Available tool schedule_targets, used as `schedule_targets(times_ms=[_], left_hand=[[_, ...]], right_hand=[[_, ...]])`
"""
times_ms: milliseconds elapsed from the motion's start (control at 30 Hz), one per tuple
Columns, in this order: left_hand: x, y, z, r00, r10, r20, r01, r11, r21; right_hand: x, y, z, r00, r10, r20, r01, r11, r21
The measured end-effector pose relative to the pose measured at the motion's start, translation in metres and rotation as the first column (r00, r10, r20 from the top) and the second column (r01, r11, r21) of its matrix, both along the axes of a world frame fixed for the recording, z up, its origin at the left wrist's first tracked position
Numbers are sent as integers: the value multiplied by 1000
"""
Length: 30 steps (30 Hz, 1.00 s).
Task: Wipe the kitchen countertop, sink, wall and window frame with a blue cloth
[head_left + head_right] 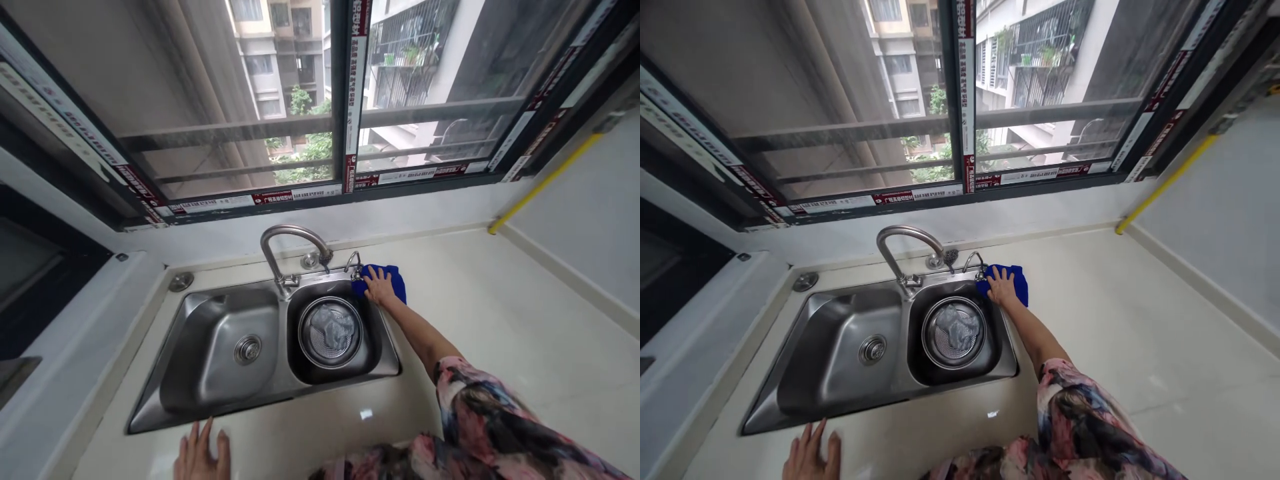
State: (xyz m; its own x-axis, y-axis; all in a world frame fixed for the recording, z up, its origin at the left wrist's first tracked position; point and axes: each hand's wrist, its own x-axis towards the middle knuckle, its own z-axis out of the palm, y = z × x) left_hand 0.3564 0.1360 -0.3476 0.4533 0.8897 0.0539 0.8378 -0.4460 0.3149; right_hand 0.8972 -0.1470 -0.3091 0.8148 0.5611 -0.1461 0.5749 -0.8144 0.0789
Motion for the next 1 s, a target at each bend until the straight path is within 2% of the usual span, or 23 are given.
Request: schedule_targets(times_ms=[200,400,567,700,767,900,1000], left_hand=[[7,-7,4,1000,13,16,-13,1000,18],[11,-15,10,1000,8,13,-8,999,44],[17,-40,2,995,96,-30,-94,992,80],[22,-69,-15,993,82,-80,-75,993,92],[26,-83,-18,991,80,-103,-69,992,105],[38,-115,-7,976,109,-188,-98,993,66],[43,-139,0,968,95,-232,-92,995,25]], right_hand=[[-57,-46,-16,996,9,91,-16,997,73],[-76,-66,-14,988,1,155,-15,996,88],[-75,-69,-18,974,37,222,-64,991,117],[-59,-77,-26,955,87,285,-139,976,168],[-48,-86,-32,940,125,317,-196,959,204],[-31,-106,-50,898,155,412,-291,911,292],[-28,-117,-60,898,169,407,-327,874,360]])
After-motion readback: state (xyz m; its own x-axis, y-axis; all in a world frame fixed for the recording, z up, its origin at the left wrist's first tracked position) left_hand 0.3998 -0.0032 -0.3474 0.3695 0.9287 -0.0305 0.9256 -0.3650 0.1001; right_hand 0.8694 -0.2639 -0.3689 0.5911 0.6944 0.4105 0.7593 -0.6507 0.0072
